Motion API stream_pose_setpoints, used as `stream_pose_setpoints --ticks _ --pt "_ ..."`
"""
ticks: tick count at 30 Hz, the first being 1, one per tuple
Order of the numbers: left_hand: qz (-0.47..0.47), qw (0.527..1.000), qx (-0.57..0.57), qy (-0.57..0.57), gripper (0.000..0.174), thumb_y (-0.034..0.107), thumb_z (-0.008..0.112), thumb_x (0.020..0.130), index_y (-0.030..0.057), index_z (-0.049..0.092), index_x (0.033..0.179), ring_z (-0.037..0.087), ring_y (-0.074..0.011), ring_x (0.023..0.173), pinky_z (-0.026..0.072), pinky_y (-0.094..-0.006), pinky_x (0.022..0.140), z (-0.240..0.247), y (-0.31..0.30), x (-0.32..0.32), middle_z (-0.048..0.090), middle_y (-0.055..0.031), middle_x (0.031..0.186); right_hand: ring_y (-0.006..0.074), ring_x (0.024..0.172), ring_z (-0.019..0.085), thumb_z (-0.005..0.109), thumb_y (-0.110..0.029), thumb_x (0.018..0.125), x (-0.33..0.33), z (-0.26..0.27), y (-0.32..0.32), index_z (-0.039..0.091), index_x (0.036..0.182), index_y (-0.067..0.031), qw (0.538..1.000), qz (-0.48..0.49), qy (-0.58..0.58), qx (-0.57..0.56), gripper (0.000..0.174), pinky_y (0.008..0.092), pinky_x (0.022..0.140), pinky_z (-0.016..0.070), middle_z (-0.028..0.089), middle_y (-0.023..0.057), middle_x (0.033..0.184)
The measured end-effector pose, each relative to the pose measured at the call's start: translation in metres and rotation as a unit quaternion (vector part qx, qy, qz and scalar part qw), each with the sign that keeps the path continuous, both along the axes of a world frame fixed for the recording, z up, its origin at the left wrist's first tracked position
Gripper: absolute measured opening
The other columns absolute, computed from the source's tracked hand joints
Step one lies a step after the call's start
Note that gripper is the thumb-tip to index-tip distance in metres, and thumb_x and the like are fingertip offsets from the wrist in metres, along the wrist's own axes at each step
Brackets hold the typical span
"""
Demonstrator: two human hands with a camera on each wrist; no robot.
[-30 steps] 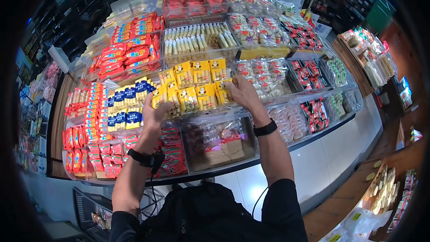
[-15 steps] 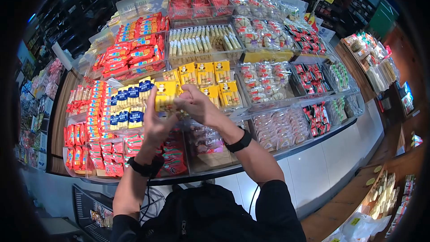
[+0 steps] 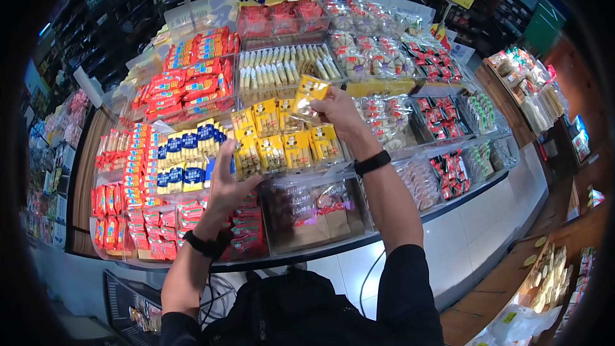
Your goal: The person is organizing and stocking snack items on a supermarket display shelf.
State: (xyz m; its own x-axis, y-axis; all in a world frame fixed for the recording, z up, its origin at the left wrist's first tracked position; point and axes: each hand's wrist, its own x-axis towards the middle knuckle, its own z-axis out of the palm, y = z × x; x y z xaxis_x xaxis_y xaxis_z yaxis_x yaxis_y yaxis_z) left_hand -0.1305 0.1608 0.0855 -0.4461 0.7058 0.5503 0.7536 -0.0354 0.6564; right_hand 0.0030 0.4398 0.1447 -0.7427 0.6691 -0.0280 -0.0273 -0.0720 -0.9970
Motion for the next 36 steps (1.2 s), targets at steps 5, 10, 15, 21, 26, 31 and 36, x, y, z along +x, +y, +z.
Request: stream_pose_setpoints --ticks 5,10,15,21,26,31,36 --pt "-0.013 0.996 -0.03 0.082 0.071 0.011 0.083 0.064 -0.0012 0.053 0.127 0.043 -0.0427 0.128 0.0374 -0.0472 0.108 -0.026 0.0 -0.01 0.045 -0.0249 0.138 0.0122 0.062 0.061 0.064 0.0 0.085 -0.019 -0.024 0.042 0.06 0.096 -0.0009 0.996 -0.066 -0.055 -0.008 0.012 0.0296 0.056 0.0521 0.065 0.0057 0.081" --pt "-0.002 0.996 -0.064 0.06 0.059 0.007 0.078 0.068 0.001 0.058 0.123 0.046 -0.0402 0.126 0.0387 -0.0456 0.107 -0.018 -0.005 -0.005 0.051 -0.0204 0.134 0.0157 0.056 0.059 0.065 0.004 0.083 -0.048 -0.042 0.041 0.06 0.085 -0.0003 0.993 -0.025 -0.112 0.033 0.008 0.0323 0.05 0.0489 0.062 0.0072 0.071" --pt "-0.002 0.998 -0.039 0.05 0.05 0.002 0.072 0.071 0.0011 0.06 0.119 0.049 -0.0409 0.122 0.0419 -0.0458 0.104 -0.017 -0.004 -0.002 0.053 -0.0214 0.129 0.0145 0.059 0.061 0.068 0.0 0.083 -0.066 -0.045 0.035 0.064 0.087 -0.0005 0.978 0.045 -0.175 0.101 0.005 0.0291 0.052 0.0489 0.064 0.0061 0.072" --pt "0.003 0.999 -0.028 0.043 0.047 0.001 0.072 0.071 0.0009 0.06 0.117 0.051 -0.0395 0.119 0.0435 -0.0455 0.101 -0.017 -0.003 -0.002 0.054 -0.0208 0.127 0.0181 0.059 0.063 0.071 -0.006 0.078 -0.071 -0.047 0.034 0.067 0.083 0.0024 0.924 0.069 -0.264 0.269 0.011 0.0316 0.053 0.049 0.066 0.0103 0.07" --pt "0.007 0.998 -0.02 0.059 0.044 0.003 0.072 0.071 0.0003 0.059 0.113 0.052 -0.0393 0.117 0.0443 -0.0452 0.099 -0.023 -0.003 -0.008 0.055 -0.0203 0.126 0.0306 0.078 0.071 0.075 -0.019 0.073 -0.058 -0.019 0.011 0.072 0.094 -0.0005 0.886 0.032 -0.335 0.318 0.029 0.0373 0.071 0.0551 0.072 0.0189 0.086" --pt "0.011 0.999 -0.035 -0.019 0.04 0.004 0.073 0.071 0.0005 0.059 0.108 0.053 -0.0391 0.114 0.045 -0.0442 0.097 -0.019 0.0 -0.013 0.056 -0.0207 0.122 0.0283 0.086 0.069 0.076 -0.024 0.076 -0.062 -0.06 0.031 0.069 0.1 0.0015 0.874 0.038 -0.299 0.382 0.035 0.0375 0.077 0.0533 0.072 0.0182 0.093" --pt "-0.002 0.999 -0.028 -0.021 0.041 0.005 0.075 0.069 0.0003 0.059 0.106 0.055 -0.0394 0.112 0.0455 -0.0438 0.096 -0.024 0.002 -0.019 0.057 -0.0208 0.121 0.0352 0.093 0.067 0.07 -0.03 0.08 -0.047 -0.029 0.008 0.066 0.103 0.0013 0.831 0.006 -0.332 0.447 0.039 0.0437 0.082 0.0512 0.069 0.0218 0.096"
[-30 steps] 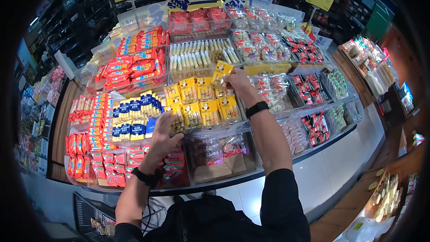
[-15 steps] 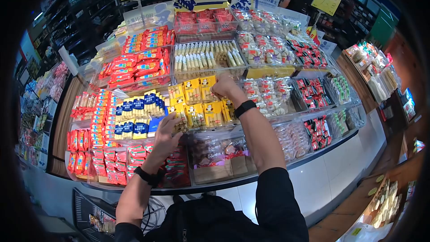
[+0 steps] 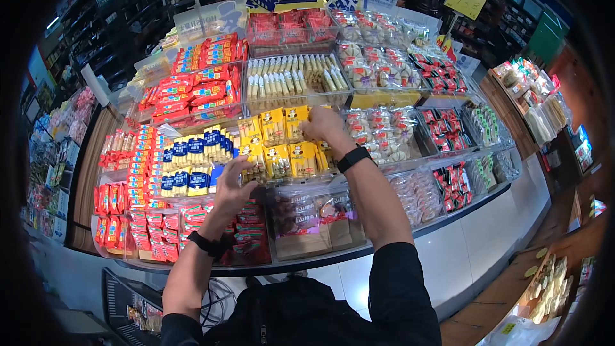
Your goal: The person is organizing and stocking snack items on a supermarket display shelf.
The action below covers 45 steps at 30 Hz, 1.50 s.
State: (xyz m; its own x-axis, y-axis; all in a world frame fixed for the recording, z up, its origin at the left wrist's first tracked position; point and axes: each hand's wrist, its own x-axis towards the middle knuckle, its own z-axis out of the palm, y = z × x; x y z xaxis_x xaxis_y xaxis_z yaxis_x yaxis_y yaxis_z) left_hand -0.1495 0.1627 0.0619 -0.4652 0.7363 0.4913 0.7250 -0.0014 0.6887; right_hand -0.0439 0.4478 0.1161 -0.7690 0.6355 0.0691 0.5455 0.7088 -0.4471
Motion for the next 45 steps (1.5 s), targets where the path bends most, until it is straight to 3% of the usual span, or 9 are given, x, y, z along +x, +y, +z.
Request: stream_pose_setpoints --ticks 2,5,8,17,26,29,32,38,45 --pt "-0.004 1.0 0.01 0.015 0.042 0.005 0.076 0.067 0.0002 0.059 0.106 0.055 -0.0396 0.112 0.0457 -0.0438 0.095 0.001 -0.003 0.001 0.057 -0.0208 0.121 0.0405 0.097 0.064 0.067 -0.032 0.08 0.004 0.016 -0.012 0.064 0.102 0.0013 0.998 -0.022 0.041 0.041 0.04 0.0484 0.086 0.0501 0.067 0.026 0.099" --pt "-0.001 1.0 0.005 0.017 0.044 0.005 0.077 0.066 -0.0001 0.059 0.106 0.055 -0.0398 0.112 0.046 -0.044 0.095 0.004 -0.005 0.005 0.057 -0.0208 0.121 0.0421 0.095 0.062 0.064 -0.028 0.08 0.0 0.016 -0.02 0.062 0.098 0.0016 0.989 0.033 0.126 0.071 0.034 0.0507 0.084 0.049 0.065 0.0259 0.097" --pt "-0.001 1.0 -0.005 0.02 0.046 0.005 0.078 0.065 -0.0001 0.059 0.106 0.054 -0.04 0.112 0.046 -0.0441 0.096 0.007 -0.006 0.005 0.057 -0.0208 0.121 0.0427 0.094 0.061 0.064 -0.025 0.08 -0.005 0.02 -0.034 0.059 0.096 0.0011 0.983 0.084 0.139 0.088 0.031 0.0513 0.083 0.0485 0.064 0.0253 0.097" --pt "-0.01 0.998 0.018 0.061 0.048 0.001 0.078 0.063 -0.0002 0.057 0.107 0.054 -0.0391 0.111 0.0464 -0.0434 0.096 0.006 -0.009 0.006 0.057 -0.02 0.119 0.0375 0.117 0.053 0.07 -0.028 0.079 -0.046 -0.003 -0.042 0.053 0.109 0.0018 0.959 0.213 0.059 0.181 0.045 0.0457 0.096 0.0443 0.057 0.021 0.121" --pt "-0.008 0.997 0.033 0.074 0.044 -0.004 0.074 0.063 -0.0015 0.057 0.103 0.056 -0.0377 0.106 0.0485 -0.0428 0.092 0.006 -0.008 0.007 0.059 -0.0182 0.111 0.0357 0.121 0.048 0.071 -0.031 0.078 -0.049 -0.019 -0.05 0.054 0.118 0.0004 0.948 0.195 -0.007 0.251 0.053 0.0448 0.102 0.0393 0.055 0.0191 0.125" --pt "-0.004 0.998 0.026 0.063 0.042 -0.004 0.074 0.063 -0.001 0.057 0.101 0.056 -0.0371 0.106 0.0484 -0.0424 0.092 0.006 -0.008 0.007 0.06 -0.0176 0.11 0.0348 0.121 0.048 0.072 -0.031 0.077 -0.048 -0.014 -0.052 0.055 0.116 -0.0013 0.948 0.206 -0.008 0.244 0.052 0.0439 0.101 0.0401 0.055 0.0185 0.124" --pt "0.0 0.998 0.025 0.054 0.04 -0.003 0.075 0.064 0.0009 0.057 0.1 0.058 -0.0359 0.106 0.049 -0.0414 0.091 0.006 -0.008 0.005 0.061 -0.0167 0.11 0.034 0.119 0.049 0.073 -0.031 0.076 -0.054 -0.02 -0.052 0.055 0.113 -0.0025 0.936 0.212 0.075 0.272 0.049 0.0444 0.1 0.0401 0.056 0.0175 0.122" --pt "-0.001 0.999 0.022 0.045 0.04 -0.003 0.076 0.063 0.0016 0.057 0.098 0.057 -0.0352 0.106 0.0486 -0.0414 0.091 0.005 -0.008 0.004 0.061 -0.0161 0.11 0.0359 0.116 0.05 0.072 -0.026 0.075 -0.061 -0.021 -0.048 0.054 0.114 -0.0027 0.958 0.192 0.01 0.211 0.049 0.0451 0.101 0.0391 0.056 0.0182 0.119" --pt "0.015 1.0 0.007 -0.002 0.048 0.001 0.08 0.062 0.0019 0.055 0.104 0.056 -0.036 0.107 0.0481 -0.0414 0.092 0.006 -0.006 0.004 0.059 -0.0165 0.112 0.0366 0.118 0.05 0.071 -0.028 0.077 -0.055 -0.015 -0.052 0.055 0.111 -0.0016 0.951 0.2 0.044 0.232 0.046 0.046 0.1 0.0398 0.057 0.0198 0.121"
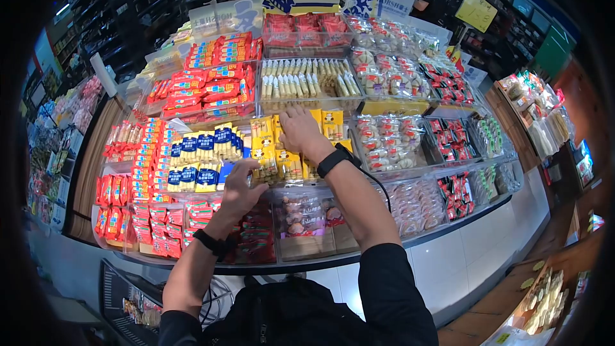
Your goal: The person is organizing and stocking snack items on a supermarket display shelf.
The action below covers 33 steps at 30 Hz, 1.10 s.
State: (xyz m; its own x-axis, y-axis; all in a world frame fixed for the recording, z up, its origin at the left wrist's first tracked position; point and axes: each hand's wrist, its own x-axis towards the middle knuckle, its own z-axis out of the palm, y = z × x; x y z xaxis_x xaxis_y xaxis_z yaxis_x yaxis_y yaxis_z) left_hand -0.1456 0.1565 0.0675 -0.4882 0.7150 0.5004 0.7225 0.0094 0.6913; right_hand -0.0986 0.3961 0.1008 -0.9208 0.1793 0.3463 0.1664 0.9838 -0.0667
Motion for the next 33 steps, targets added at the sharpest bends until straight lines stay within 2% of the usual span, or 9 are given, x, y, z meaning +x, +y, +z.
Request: stream_pose_setpoints --ticks 2,5,8,10,13,18,21,27,33 --pt "0.007 1.0 0.009 0.0 0.053 0.002 0.081 0.062 0.0016 0.054 0.108 0.055 -0.0366 0.109 0.0472 -0.0416 0.094 0.0 0.0 0.0 0.057 -0.0178 0.114 0.0371 0.118 0.051 0.071 -0.03 0.079 0.003 -0.004 -0.004 0.056 0.108 -0.0013 0.995 0.008 0.087 0.037 0.043 0.0457 0.099 0.0411 0.058 0.0208 0.121" --pt "0.019 1.0 0.0 -0.001 0.06 0.004 0.082 0.062 0.001 0.052 0.114 0.053 -0.0374 0.113 0.0453 -0.042 0.098 -0.003 -0.001 -0.001 0.055 -0.0197 0.118 0.038 0.105 0.059 0.068 -0.036 0.083 0.015 0.018 -0.028 0.059 0.101 -0.002 0.993 -0.034 -0.012 -0.112 0.039 0.0467 0.088 0.0474 0.065 0.0215 0.108" --pt "0.013 1.0 -0.007 -0.014 0.067 0.006 0.083 0.061 0.0008 0.05 0.119 0.052 -0.0382 0.116 0.0431 -0.0423 0.101 -0.013 0.0 -0.004 0.054 -0.0207 0.121 0.0383 0.089 0.064 0.064 -0.041 0.085 0.027 0.031 -0.047 0.061 0.096 -0.0042 0.986 -0.058 -0.068 -0.14 0.039 0.0476 0.074 0.05 0.067 0.0201 0.089" --pt "0.001 0.999 -0.029 -0.036 0.072 0.009 0.083 0.061 0.0008 0.05 0.124 0.051 -0.0384 0.117 0.042 -0.0421 0.103 -0.012 -0.001 -0.004 0.053 -0.0205 0.124 0.0384 0.08 0.064 0.062 -0.043 0.086 0.029 0.022 -0.047 0.061 0.094 -0.0065 0.99 -0.027 -0.013 -0.138 0.038 0.0493 0.067 0.0485 0.066 0.0192 0.083" --pt "-0.003 1.0 -0.016 -0.008 0.07 0.009 0.081 0.062 0.0022 0.05 0.124 0.053 -0.038 0.116 0.0444 -0.0426 0.101 -0.032 0.0 -0.011 0.054 -0.0193 0.122 0.0347 0.078 0.064 0.062 -0.041 0.088 0.044 0.032 -0.05 0.06 0.084 -0.0056 0.965 -0.036 -0.035 -0.258 0.035 0.0433 0.066 0.049 0.063 0.0164 0.078" --pt "-0.007 0.999 -0.015 0.036 0.057 0.001 0.079 0.07 0.002 0.055 0.121 0.059 -0.029 0.113 0.0501 -0.0354 0.095 -0.02 0.002 -0.014 0.058 -0.0168 0.123 0.0146 0.074 0.062 0.065 -0.031 0.091 0.091 0.047 -0.055 0.065 0.098 -0.0012 0.965 0.002 0.089 -0.248 0.031 0.0298 0.066 0.049 0.065 0.0121 0.079" --pt "0.004 0.998 -0.03 0.047 0.057 -0.001 0.079 0.069 0.0015 0.056 0.12 0.06 -0.0292 0.112 0.0509 -0.0351 0.093 -0.015 0.004 -0.011 0.059 -0.0166 0.122 0.0231 0.068 0.063 0.066 -0.03 0.086 0.127 0.048 -0.059 0.064 0.092 -0.0005 0.937 -0.015 0.167 -0.308 0.03 0.0351 0.063 0.0481 0.064 0.0113 0.073" --pt "0.0 0.997 -0.004 0.072 0.058 0.001 0.081 0.068 0.0019 0.055 0.12 0.059 -0.0319 0.113 0.0497 -0.0369 0.096 -0.024 0.008 -0.017 0.059 -0.0168 0.123 0.0063 0.074 0.054 0.067 -0.015 0.09 0.197 0.021 -0.069 0.064 0.096 0.0031 0.856 -0.105 0.148 -0.484 0.02 0.024 0.066 0.0454 0.06 -0.0006 0.078" --pt "-0.002 0.999 -0.007 0.039 0.064 0.003 0.081 0.067 0.0015 0.052 0.124 0.058 -0.033 0.116 0.0478 -0.0381 0.099 -0.024 0.004 -0.015 0.058 -0.0191 0.124 0.0068 0.074 0.055 0.068 -0.014 0.09 0.187 0.019 -0.079 0.063 0.101 0.0031 0.841 -0.102 0.179 -0.5 0.022 0.0237 0.066 0.0464 0.061 0.0003 0.079"
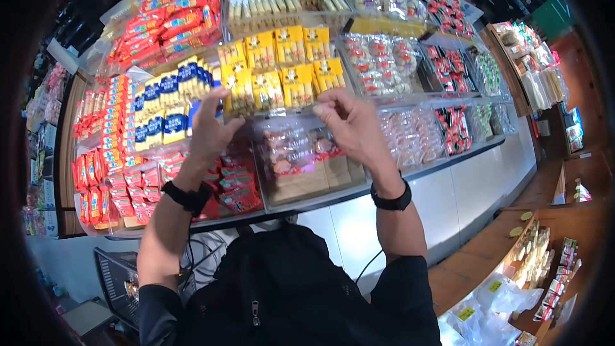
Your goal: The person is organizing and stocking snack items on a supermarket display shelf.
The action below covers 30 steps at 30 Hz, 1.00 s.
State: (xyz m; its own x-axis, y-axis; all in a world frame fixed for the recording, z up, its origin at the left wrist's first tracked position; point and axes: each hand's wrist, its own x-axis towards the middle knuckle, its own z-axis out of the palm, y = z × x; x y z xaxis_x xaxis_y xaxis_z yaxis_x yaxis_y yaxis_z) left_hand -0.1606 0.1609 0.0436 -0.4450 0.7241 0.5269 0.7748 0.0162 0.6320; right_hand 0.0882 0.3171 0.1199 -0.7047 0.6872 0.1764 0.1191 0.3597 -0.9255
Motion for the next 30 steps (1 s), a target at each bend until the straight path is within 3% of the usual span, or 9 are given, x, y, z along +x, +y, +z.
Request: stream_pose_setpoints --ticks 9,10,13,17,18,21,22,25,30 --pt "-0.012 0.998 -0.026 -0.061 0.076 0.011 0.084 0.069 -0.0005 0.045 0.134 0.055 -0.0363 0.12 0.045 -0.0403 0.102 0.012 -0.009 0.006 0.055 -0.0229 0.13 0.0167 0.071 0.064 0.069 -0.018 0.088 -0.078 0.008 -0.027 0.062 0.109 -0.001 0.98 0.008 -0.119 0.162 0.028 0.0287 0.068 0.0504 0.067 0.0116 0.084" --pt "-0.013 0.997 -0.038 -0.072 0.078 0.015 0.084 0.072 -0.0007 0.044 0.136 0.054 -0.0369 0.121 0.0447 -0.0408 0.102 0.013 -0.01 0.007 0.054 -0.0235 0.132 0.0418 0.076 0.065 0.067 -0.025 0.083 -0.087 0.006 -0.03 0.062 0.105 -0.0006 0.978 -0.002 -0.099 0.181 0.033 0.0475 0.065 0.05 0.067 0.0213 0.084" --pt "-0.006 0.999 -0.025 -0.045 0.076 0.018 0.081 0.075 -0.0005 0.043 0.138 0.054 -0.037 0.122 0.0443 -0.0414 0.102 0.008 -0.01 0.007 0.053 -0.0239 0.133 0.0411 0.073 0.066 0.066 -0.025 0.084 -0.11 -0.002 -0.038 0.058 0.103 0.0 0.944 -0.04 -0.143 0.295 0.033 0.0487 0.063 0.0502 0.067 0.0228 0.08" --pt "-0.018 0.997 -0.022 -0.077 0.069 0.021 0.076 0.08 -0.003 0.044 0.136 0.049 -0.0419 0.125 0.0404 -0.0452 0.106 0.008 -0.011 0.011 0.051 -0.0261 0.134 0.0426 0.067 0.065 0.065 -0.029 0.083 -0.129 -0.004 -0.044 0.052 0.096 -0.0008 0.942 -0.021 -0.193 0.272 0.033 0.0521 0.058 0.0485 0.066 0.0226 0.072" --pt "-0.019 0.997 -0.017 -0.078 0.067 0.016 0.076 0.079 -0.0029 0.046 0.135 0.049 -0.0416 0.125 0.0408 -0.0452 0.105 0.011 -0.011 0.013 0.052 -0.0256 0.134 0.0402 0.071 0.066 0.07 -0.029 0.082 -0.131 -0.008 -0.041 0.051 0.119 -0.0043 0.946 -0.031 -0.215 0.24 0.048 0.0491 0.063 0.0492 0.067 0.0181 0.074" --pt "-0.02 0.995 -0.033 -0.089 0.066 0.011 0.076 0.077 -0.0024 0.046 0.135 0.05 -0.0406 0.125 0.0411 -0.0448 0.105 0.015 -0.011 0.014 0.052 -0.0248 0.133 0.0315 0.065 0.066 0.076 -0.023 0.077 -0.131 -0.016 -0.033 0.051 0.118 -0.0023 0.971 -0.031 -0.183 0.15 0.053 0.0423 0.061 0.0501 0.064 0.0139 0.069" --pt "-0.02 0.994 -0.031 -0.1 0.065 0.01 0.076 0.077 -0.0022 0.047 0.134 0.05 -0.0403 0.125 0.0411 -0.0447 0.105 0.015 -0.011 0.015 0.053 -0.0247 0.133 0.0197 0.063 0.062 0.081 -0.016 0.071 -0.13 -0.018 -0.031 0.05 0.116 -0.0006 0.986 -0.032 -0.149 0.073 0.056 0.0341 0.059 0.0498 0.061 0.0074 0.07" --pt "-0.016 0.993 -0.031 -0.115 0.064 0.008 0.074 0.077 -0.0014 0.048 0.134 0.05 -0.0397 0.124 0.041 -0.0444 0.105 0.015 -0.011 0.016 0.053 -0.0243 0.133 0.0131 0.067 0.06 0.081 -0.012 0.073 -0.13 -0.027 -0.023 0.051 0.112 -0.0002 0.997 -0.034 -0.072 0.019 0.051 0.0287 0.059 0.0496 0.058 0.0029 0.076" --pt "-0.014 0.997 -0.02 -0.077 0.065 0.007 0.073 0.077 -0.0005 0.047 0.135 0.049 -0.0393 0.126 0.04 -0.0432 0.107 0.011 -0.011 0.018 0.053 -0.024 0.134 0.011 0.071 0.06 0.078 -0.005 0.076 -0.135 -0.044 -0.016 0.051 0.109 -0.0013 0.995 -0.006 0.026 -0.093 0.043 0.0258 0.059 0.0506 0.058 0.0015 0.081"
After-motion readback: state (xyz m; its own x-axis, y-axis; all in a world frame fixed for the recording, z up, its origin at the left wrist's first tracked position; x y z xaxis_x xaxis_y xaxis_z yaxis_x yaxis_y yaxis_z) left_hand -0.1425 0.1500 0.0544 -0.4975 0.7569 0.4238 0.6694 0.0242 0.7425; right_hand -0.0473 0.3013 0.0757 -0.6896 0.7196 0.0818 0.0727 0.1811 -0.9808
